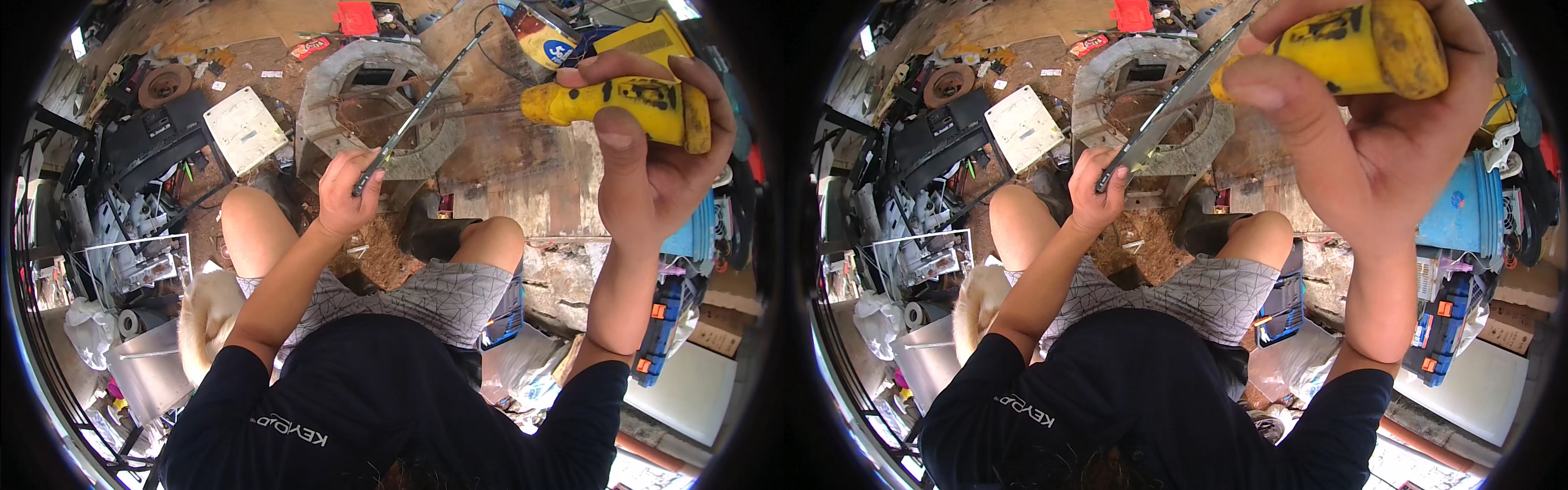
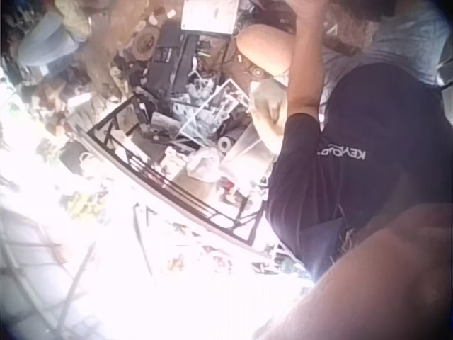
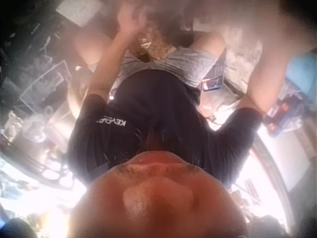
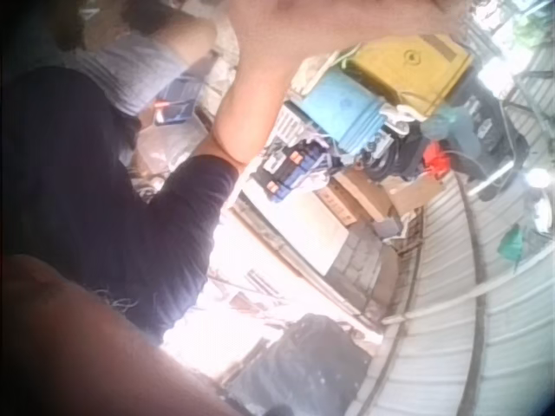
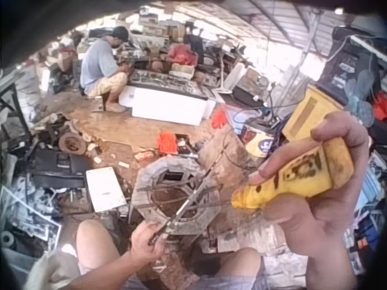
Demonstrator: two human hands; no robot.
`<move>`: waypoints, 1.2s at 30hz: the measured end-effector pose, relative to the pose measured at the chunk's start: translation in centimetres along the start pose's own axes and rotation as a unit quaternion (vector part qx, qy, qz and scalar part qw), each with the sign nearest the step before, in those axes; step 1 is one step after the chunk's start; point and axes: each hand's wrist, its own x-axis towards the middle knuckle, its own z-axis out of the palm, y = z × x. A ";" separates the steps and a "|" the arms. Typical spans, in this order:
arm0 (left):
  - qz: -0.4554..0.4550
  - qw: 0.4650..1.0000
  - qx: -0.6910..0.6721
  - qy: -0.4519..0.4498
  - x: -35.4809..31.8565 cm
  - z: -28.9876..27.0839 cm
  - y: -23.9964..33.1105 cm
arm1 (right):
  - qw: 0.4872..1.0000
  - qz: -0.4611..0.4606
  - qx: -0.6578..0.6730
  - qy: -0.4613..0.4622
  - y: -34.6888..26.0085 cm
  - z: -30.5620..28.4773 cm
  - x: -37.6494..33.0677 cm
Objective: The person disassembles a screen panel by hand and using a screwdriver, prying off components and removing a metal frame.
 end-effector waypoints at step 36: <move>0.001 1.000 0.005 -0.016 -0.1 0.5 0.1 | 0.858 0.436 0.010 0.270 8.1 8.8 -11.7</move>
